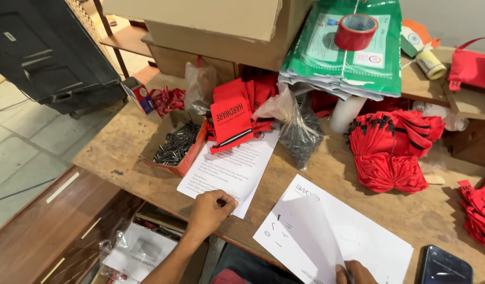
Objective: Placing assembly instructions and hardware into small bags for a furniture product.
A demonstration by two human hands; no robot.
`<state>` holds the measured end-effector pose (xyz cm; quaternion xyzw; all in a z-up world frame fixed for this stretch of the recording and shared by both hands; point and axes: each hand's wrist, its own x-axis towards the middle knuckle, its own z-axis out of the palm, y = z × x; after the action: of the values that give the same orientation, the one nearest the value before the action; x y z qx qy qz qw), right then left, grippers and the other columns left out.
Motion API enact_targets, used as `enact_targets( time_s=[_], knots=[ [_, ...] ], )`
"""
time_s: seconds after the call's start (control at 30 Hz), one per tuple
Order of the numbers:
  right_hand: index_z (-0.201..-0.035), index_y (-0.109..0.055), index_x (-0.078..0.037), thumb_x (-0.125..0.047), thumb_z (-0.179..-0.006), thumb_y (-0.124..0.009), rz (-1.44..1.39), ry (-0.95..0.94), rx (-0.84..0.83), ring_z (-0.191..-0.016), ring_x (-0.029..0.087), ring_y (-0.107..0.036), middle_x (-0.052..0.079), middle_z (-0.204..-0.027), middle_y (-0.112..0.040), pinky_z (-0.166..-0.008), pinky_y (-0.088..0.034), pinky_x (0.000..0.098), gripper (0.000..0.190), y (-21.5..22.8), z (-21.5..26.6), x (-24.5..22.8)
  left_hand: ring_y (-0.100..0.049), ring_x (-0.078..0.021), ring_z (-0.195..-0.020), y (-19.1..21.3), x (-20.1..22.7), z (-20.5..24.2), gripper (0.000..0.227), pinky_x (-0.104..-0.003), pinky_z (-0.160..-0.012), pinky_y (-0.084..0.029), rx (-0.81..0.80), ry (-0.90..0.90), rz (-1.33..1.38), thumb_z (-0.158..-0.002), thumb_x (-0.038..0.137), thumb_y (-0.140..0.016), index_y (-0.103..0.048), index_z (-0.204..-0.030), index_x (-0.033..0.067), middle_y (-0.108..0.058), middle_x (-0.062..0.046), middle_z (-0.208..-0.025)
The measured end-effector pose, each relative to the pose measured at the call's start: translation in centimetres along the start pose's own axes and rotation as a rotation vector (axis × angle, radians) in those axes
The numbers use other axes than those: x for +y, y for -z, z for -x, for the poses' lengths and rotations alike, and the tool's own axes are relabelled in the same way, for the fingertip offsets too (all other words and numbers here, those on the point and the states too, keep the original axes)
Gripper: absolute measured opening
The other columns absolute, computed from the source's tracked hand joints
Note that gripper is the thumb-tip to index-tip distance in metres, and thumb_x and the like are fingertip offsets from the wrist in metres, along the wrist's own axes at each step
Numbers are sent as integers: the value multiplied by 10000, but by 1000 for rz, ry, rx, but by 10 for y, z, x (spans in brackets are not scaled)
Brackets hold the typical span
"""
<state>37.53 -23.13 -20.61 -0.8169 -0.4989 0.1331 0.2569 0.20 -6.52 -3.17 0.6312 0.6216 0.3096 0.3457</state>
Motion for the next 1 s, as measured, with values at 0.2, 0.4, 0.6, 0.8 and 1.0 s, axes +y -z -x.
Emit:
enact_targets(
  time_s=[0.2,0.4,0.6,0.8,1.0],
  knots=[
    [-900,-755,-34,-210,-885,-715,-45,-71,-98,-819,327,-801,229,-866,-780,-830,-627,463,181,-10,-1,12,-753,-156,-590,-1,4,4,109,-305,-574,-573,-3,22,-39,-800,118,-760,-738,-843,20,-770,-85,-689],
    [-904,-744,-53,-206,-830,-772,-50,131,79,-809,302,-787,214,-875,-764,-776,-634,402,173,41,22,-42,-769,-200,-684,1,0,7,133,-325,-630,-583,37,-91,-72,-760,71,-759,-720,-872,12,-765,-103,-751],
    [-961,-699,5,-125,-844,-755,-105,203,104,-896,345,-764,244,-949,-740,-780,-611,416,183,91,37,-103,-720,-281,-815,3,7,17,330,-385,-714,-571,65,-224,-103,-763,18,-684,-700,-1093,13,-730,-149,-973],
    [-1017,-659,39,-119,-944,-699,-157,26,-19,-711,289,-695,219,-889,-707,-672,-556,397,178,111,46,-134,-594,-285,-898,13,50,86,216,-424,-815,-487,-69,-543,-359,-814,31,-705,-717,-1029,57,-654,-78,-908],
    [-1166,-573,55,-87,-1162,-593,-375,-42,267,-834,202,-621,182,-955,-657,-802,-540,333,143,106,73,-114,-539,-257,-1005,-1,21,107,255,-408,-903,-466,-453,-740,-396,-818,69,-676,-702,-1070,95,-570,-51,-981]
  ],
)
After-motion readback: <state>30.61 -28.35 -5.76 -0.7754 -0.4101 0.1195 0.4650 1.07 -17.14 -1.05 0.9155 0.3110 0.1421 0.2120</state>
